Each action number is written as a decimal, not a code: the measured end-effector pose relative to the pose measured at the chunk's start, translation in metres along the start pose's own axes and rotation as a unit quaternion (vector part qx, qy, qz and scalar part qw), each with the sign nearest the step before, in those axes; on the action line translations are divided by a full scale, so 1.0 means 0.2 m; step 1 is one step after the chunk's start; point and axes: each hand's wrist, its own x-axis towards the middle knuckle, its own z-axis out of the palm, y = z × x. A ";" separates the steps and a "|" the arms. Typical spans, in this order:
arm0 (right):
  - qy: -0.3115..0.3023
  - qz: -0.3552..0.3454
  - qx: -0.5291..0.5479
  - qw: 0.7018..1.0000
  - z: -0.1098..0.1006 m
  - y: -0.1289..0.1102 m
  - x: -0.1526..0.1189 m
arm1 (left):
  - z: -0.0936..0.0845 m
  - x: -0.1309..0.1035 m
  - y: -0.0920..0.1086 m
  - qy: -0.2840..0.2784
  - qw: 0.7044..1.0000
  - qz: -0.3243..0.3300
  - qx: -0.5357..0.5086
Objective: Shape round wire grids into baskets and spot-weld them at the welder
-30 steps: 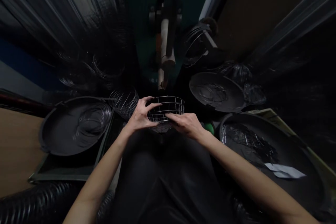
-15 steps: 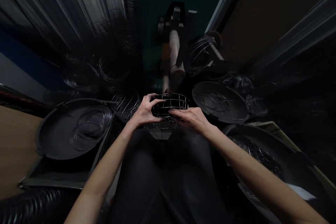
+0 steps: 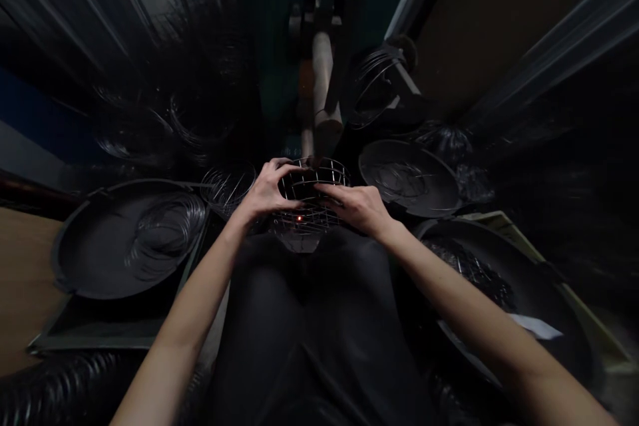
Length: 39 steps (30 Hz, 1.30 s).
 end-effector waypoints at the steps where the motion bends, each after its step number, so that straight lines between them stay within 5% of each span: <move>1: 0.024 0.019 0.002 1.000 0.01 0.00 -0.02 | 0.00 0.00 0.00 0.002 1.000 -0.005 -0.004; 5: 0.086 0.091 0.010 0.992 0.05 0.02 -0.02 | -0.01 0.06 -0.02 0.009 0.999 -0.037 -0.021; 21: 0.087 0.208 0.065 0.972 0.05 0.11 0.20 | -0.06 0.28 -0.14 -0.002 0.998 -0.051 -0.034; 24: 0.108 0.246 0.121 0.956 -0.05 0.07 0.02 | -0.03 0.18 -0.20 0.027 0.994 -0.059 -0.085; 28: 0.004 0.271 0.208 0.940 -0.15 -0.01 -0.39 | 0.07 -0.04 -0.33 0.014 0.978 -0.102 -0.179; 33: -0.131 0.294 0.265 0.909 0.00 -0.01 -0.81 | 0.20 -0.15 -0.40 0.075 0.929 -0.187 -0.310; 36: -0.148 0.275 0.300 0.901 0.10 0.05 -0.93 | 0.18 -0.18 -0.37 0.139 0.921 -0.191 -0.311; 39: -0.121 0.301 0.324 0.889 0.07 0.06 -0.88 | 0.11 -0.23 -0.31 0.131 0.946 -0.134 -0.263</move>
